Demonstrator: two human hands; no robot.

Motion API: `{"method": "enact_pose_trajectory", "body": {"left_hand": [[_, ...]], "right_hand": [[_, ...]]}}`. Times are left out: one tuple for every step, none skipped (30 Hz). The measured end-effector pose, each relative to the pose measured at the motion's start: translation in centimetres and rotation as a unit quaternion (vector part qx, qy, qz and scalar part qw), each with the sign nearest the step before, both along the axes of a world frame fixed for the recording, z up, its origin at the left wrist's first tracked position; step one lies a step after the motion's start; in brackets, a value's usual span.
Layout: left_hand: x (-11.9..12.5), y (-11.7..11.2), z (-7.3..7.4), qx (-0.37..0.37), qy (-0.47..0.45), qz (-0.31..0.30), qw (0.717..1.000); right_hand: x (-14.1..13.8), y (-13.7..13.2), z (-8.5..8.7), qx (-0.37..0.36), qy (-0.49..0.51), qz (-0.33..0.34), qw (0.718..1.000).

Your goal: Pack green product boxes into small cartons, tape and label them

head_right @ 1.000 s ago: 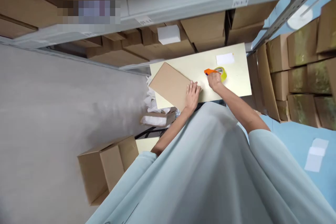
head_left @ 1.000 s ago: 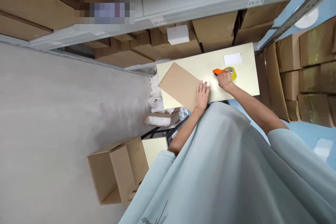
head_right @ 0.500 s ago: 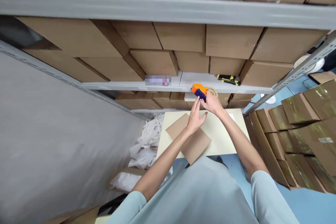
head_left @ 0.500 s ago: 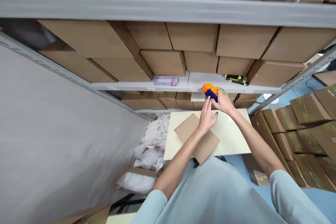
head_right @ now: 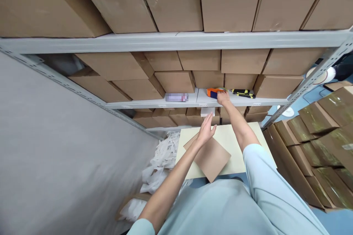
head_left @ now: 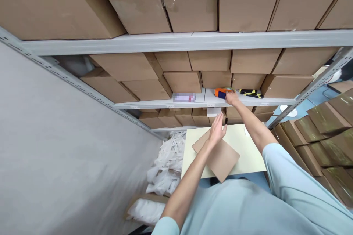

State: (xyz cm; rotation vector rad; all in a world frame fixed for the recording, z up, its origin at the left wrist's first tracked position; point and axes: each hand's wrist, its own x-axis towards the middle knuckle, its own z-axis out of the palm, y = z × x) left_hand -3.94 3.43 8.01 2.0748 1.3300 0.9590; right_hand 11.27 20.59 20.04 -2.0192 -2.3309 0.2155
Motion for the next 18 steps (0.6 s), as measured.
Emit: {"method": "enact_pose_trajectory", "body": {"left_hand": [[-0.2,-0.8,-0.8,-0.013,0.007,-0.009,1.0],[-0.3,-1.6,-1.6,-0.026,0.013,-0.019,0.999],[-0.3,-2.4,-2.5,-0.04,0.019,-0.026,0.999],[-0.2,-3.2,-3.3,-0.054,0.024,-0.031,0.998],[-0.1,-4.1,-4.3,-0.068,0.029,-0.033,0.997],[0.2,-5.0,-5.2,-0.082,0.035,-0.035,0.995],[0.5,-6.0,-6.1,-0.096,0.041,-0.036,0.994],[0.9,-7.1,-7.1,-0.11,0.049,-0.04,0.992],[1.3,-8.1,-8.0,-0.124,0.059,-0.045,0.99],[1.8,-9.0,-8.9,-0.137,0.069,-0.052,0.987],[2.2,-9.9,-9.7,-0.147,0.08,-0.06,0.984],[2.7,-10.7,-10.5,-0.156,0.092,-0.066,0.981],[3.1,-11.4,-11.2,-0.166,0.104,-0.068,0.978],[3.5,-12.0,-11.9,-0.175,0.116,-0.069,0.975],[3.8,-12.5,-12.4,-0.183,0.128,-0.072,0.972],[4.0,-12.8,-12.7,-0.19,0.138,-0.073,0.969],[4.2,-13.0,-13.0,-0.195,0.146,-0.073,0.967],[4.3,-13.2,-13.2,-0.199,0.152,-0.072,0.966]], "right_hand": [[0.1,-0.2,-0.2,0.015,0.005,0.0,1.0],[0.2,-0.5,-0.6,0.037,0.011,0.003,0.999],[0.4,-1.1,-1.1,0.065,0.018,0.007,0.998],[0.8,-2.0,-1.9,0.095,0.027,0.009,0.995],[1.4,-3.1,-3.1,0.12,0.037,0.007,0.992],[2.2,-4.6,-4.7,0.133,0.05,-0.001,0.99],[3.1,-6.4,-6.6,0.128,0.066,-0.016,0.989],[4.3,-8.6,-8.8,0.108,0.088,-0.036,0.99],[5.6,-11.0,-11.3,0.077,0.113,-0.062,0.989],[6.9,-13.6,-13.8,0.039,0.142,-0.092,0.985],[8.2,-16.4,-16.3,-0.001,0.171,-0.126,0.977],[9.4,-19.3,-18.6,-0.041,0.199,-0.164,0.965],[10.4,-22.1,-20.7,-0.079,0.222,-0.204,0.95],[11.1,-24.7,-22.4,-0.116,0.241,-0.245,0.932],[11.6,-27.1,-23.8,-0.151,0.257,-0.281,0.912],[11.9,-29.1,-24.9,-0.184,0.272,-0.312,0.892],[11.9,-30.7,-25.6,-0.218,0.29,-0.333,0.87],[11.7,-31.9,-26.0,-0.251,0.317,-0.341,0.849]]}}
